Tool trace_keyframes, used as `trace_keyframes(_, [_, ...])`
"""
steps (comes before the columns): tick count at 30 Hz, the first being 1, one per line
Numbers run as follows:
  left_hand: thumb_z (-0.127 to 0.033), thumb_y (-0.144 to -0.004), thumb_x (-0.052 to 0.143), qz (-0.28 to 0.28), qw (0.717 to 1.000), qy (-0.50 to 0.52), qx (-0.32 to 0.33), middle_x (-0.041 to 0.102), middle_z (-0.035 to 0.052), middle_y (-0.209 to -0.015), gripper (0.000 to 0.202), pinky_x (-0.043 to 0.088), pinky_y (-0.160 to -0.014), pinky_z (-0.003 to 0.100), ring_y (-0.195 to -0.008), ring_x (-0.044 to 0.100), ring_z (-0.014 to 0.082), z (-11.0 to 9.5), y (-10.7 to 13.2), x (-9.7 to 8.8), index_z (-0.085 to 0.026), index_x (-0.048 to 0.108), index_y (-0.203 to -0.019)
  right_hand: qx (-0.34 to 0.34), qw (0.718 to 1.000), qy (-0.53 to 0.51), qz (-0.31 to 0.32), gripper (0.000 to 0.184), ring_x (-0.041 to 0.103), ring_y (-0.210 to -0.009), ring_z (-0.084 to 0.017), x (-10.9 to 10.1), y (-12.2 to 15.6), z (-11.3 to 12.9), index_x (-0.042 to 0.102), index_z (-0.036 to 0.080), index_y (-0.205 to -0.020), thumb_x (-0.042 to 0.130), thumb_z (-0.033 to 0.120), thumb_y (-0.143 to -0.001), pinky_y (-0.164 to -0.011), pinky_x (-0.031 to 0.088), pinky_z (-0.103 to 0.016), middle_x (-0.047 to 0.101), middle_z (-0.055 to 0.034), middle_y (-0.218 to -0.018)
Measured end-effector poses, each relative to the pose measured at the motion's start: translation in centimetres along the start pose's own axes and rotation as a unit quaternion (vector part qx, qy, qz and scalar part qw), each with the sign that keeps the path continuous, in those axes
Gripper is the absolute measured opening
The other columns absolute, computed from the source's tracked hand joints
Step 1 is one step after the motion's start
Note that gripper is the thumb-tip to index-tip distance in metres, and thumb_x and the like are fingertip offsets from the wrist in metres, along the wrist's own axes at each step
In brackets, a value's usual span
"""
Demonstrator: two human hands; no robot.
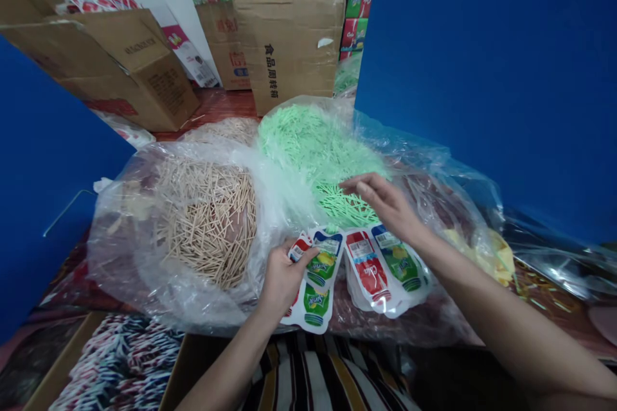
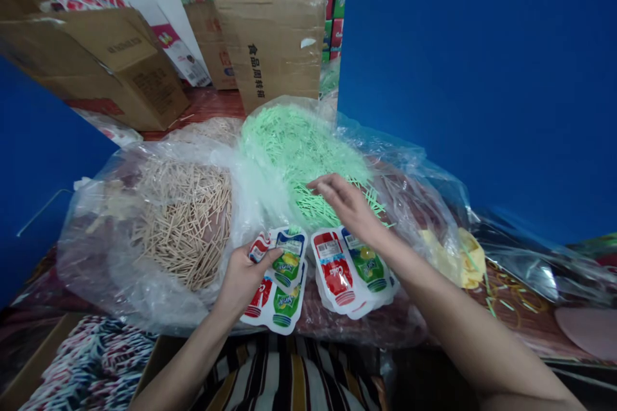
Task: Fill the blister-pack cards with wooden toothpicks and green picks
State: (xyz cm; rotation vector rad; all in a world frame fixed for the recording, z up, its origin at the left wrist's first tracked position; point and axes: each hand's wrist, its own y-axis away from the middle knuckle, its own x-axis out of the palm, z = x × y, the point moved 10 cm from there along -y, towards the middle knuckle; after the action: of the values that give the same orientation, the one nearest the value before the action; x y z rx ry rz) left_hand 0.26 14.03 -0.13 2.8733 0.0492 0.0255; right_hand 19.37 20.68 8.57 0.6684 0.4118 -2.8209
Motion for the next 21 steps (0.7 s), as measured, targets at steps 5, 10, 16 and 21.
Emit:
trace_keyframes(5, [-0.032, -0.061, 0.077, -0.023, 0.999, 0.012, -0.028, 0.067, -0.0013, -0.056, 0.022, 0.046, -0.047, 0.023, -0.051, 0.061, 0.0163, 1.0, 0.2, -1.2, -0.016, 0.063, -0.064, 0.149, 0.932, 0.317, 0.097, 0.026, 0.062, -0.074, -0.017, -1.5, -2.8, -10.0, 0.069, 0.014, -0.087, 0.048, 0.030, -0.087, -0.062, 0.040, -0.022, 0.071, -0.0048, -0.080])
trace_keyframes(10, [-0.031, -0.061, 0.077, -0.014, 0.999, 0.018, -0.032, 0.066, -0.0022, -0.055, 0.020, 0.047, -0.048, 0.023, -0.050, 0.061, 0.0157, 1.2, 0.3, -1.0, -0.017, 0.062, -0.065, 0.174, 0.900, 0.361, 0.173, 0.023, 0.062, -0.069, -0.016, 1.2, -4.1, -13.3, 0.073, 0.017, -0.074, 0.060, 0.035, -0.078, -0.058, 0.037, -0.022, 0.071, -0.0038, -0.072])
trace_keyframes(16, [-0.030, -0.064, 0.075, -0.014, 1.000, -0.010, -0.016, 0.067, -0.0029, -0.058, 0.018, 0.047, -0.052, 0.022, -0.055, 0.062, 0.0157, 1.2, 0.2, -1.1, -0.017, 0.064, -0.068, 0.206, 0.877, 0.372, 0.224, 0.025, 0.057, -0.056, -0.015, 3.2, -5.0, -13.6, 0.073, 0.014, -0.068, 0.069, 0.039, -0.067, -0.050, 0.035, -0.022, 0.067, -0.0051, -0.062])
trace_keyframes(21, [-0.029, -0.065, 0.074, -0.002, 1.000, -0.001, -0.013, 0.067, -0.0028, -0.059, 0.017, 0.048, -0.053, 0.022, -0.058, 0.063, 0.0164, 1.5, 0.1, -0.9, -0.017, 0.062, -0.068, 0.191, 0.889, 0.346, 0.229, 0.010, 0.053, -0.053, -0.011, 2.9, -5.0, -13.1, 0.071, 0.013, -0.064, 0.063, 0.018, -0.065, -0.048, 0.030, -0.020, 0.062, 0.0003, -0.056])
